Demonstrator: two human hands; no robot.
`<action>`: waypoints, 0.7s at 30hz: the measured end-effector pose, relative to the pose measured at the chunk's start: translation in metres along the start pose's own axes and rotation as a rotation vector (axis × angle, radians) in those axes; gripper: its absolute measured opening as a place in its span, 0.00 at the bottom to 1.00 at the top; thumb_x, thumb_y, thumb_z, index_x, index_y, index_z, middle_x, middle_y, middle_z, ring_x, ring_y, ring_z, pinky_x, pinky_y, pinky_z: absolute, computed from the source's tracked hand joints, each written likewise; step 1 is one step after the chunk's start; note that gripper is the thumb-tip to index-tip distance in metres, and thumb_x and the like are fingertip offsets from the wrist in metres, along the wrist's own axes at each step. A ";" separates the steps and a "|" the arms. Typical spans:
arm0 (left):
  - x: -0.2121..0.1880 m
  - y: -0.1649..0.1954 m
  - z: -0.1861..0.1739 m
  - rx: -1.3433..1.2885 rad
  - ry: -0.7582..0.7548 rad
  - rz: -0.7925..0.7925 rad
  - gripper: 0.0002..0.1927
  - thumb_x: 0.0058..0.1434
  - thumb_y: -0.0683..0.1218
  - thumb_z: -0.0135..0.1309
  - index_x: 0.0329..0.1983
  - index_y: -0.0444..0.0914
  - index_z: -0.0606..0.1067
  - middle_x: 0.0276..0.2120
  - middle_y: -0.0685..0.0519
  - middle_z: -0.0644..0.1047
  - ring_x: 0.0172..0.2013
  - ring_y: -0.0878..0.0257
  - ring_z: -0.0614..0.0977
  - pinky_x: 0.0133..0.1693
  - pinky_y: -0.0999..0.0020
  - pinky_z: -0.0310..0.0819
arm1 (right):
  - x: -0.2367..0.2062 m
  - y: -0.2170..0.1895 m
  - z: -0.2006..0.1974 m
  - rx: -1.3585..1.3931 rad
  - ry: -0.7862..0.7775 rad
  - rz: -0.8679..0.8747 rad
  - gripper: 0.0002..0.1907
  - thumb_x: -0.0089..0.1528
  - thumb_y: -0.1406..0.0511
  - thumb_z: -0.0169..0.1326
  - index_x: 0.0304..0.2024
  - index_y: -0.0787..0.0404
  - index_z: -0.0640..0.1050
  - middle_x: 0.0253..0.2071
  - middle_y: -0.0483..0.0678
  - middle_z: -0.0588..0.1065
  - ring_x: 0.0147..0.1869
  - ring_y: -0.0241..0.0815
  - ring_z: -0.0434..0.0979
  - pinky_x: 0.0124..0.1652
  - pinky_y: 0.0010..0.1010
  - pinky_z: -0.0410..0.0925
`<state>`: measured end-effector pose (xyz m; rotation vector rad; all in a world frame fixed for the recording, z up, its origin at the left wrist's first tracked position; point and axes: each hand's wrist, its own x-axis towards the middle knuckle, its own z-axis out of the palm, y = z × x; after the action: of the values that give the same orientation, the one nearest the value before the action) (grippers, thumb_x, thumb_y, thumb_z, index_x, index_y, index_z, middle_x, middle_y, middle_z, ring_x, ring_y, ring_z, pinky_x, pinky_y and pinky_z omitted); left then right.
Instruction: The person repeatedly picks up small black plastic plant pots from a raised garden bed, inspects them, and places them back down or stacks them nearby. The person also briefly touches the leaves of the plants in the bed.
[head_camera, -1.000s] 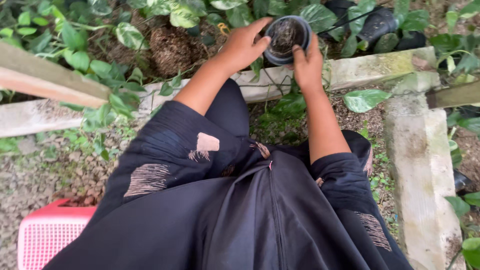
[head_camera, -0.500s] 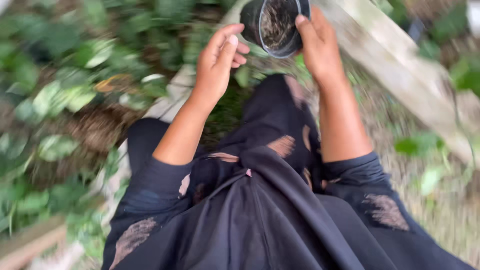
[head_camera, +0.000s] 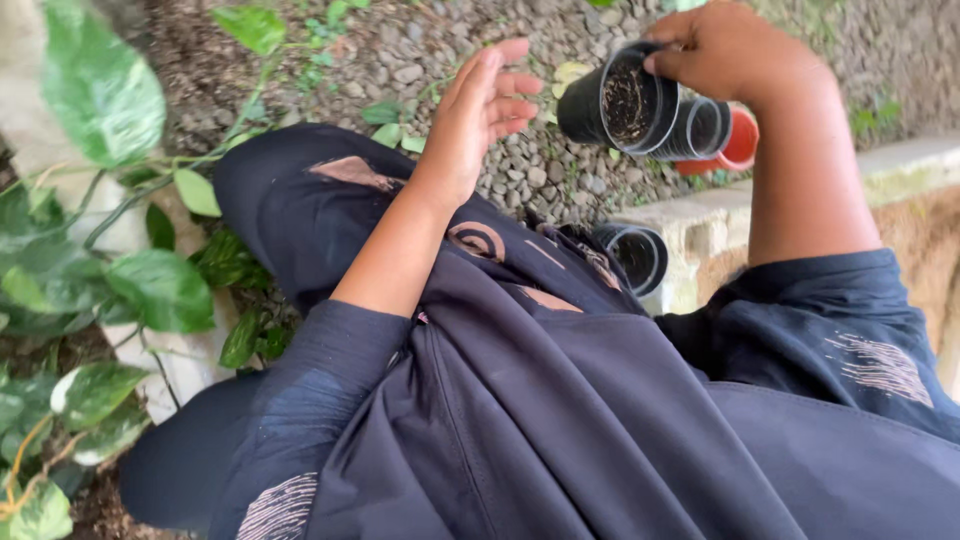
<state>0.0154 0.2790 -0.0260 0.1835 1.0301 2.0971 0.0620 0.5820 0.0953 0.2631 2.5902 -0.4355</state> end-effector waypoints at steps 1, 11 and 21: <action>-0.002 -0.007 -0.002 0.006 -0.017 -0.028 0.30 0.72 0.64 0.40 0.68 0.41 0.68 0.48 0.51 0.80 0.44 0.65 0.81 0.51 0.66 0.76 | -0.007 0.014 0.010 -0.031 -0.003 0.078 0.17 0.66 0.61 0.58 0.57 0.54 0.81 0.45 0.59 0.81 0.44 0.55 0.80 0.47 0.44 0.71; 0.000 -0.019 -0.027 0.011 0.103 -0.104 0.38 0.68 0.69 0.43 0.68 0.37 0.68 0.48 0.51 0.79 0.44 0.66 0.78 0.51 0.66 0.72 | -0.025 0.198 0.072 0.035 0.188 0.806 0.16 0.66 0.69 0.53 0.56 0.59 0.80 0.47 0.56 0.80 0.45 0.49 0.81 0.46 0.47 0.77; 0.009 -0.016 -0.038 0.012 0.179 -0.111 0.41 0.65 0.71 0.42 0.67 0.37 0.69 0.47 0.52 0.79 0.44 0.65 0.79 0.51 0.66 0.72 | -0.015 0.251 0.132 -0.743 -0.507 0.447 0.23 0.54 0.54 0.68 0.49 0.56 0.86 0.49 0.51 0.83 0.57 0.49 0.82 0.54 0.37 0.75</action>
<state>0.0017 0.2682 -0.0649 -0.0559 1.1315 2.0343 0.1989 0.7672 -0.0707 0.3871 1.9419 0.5474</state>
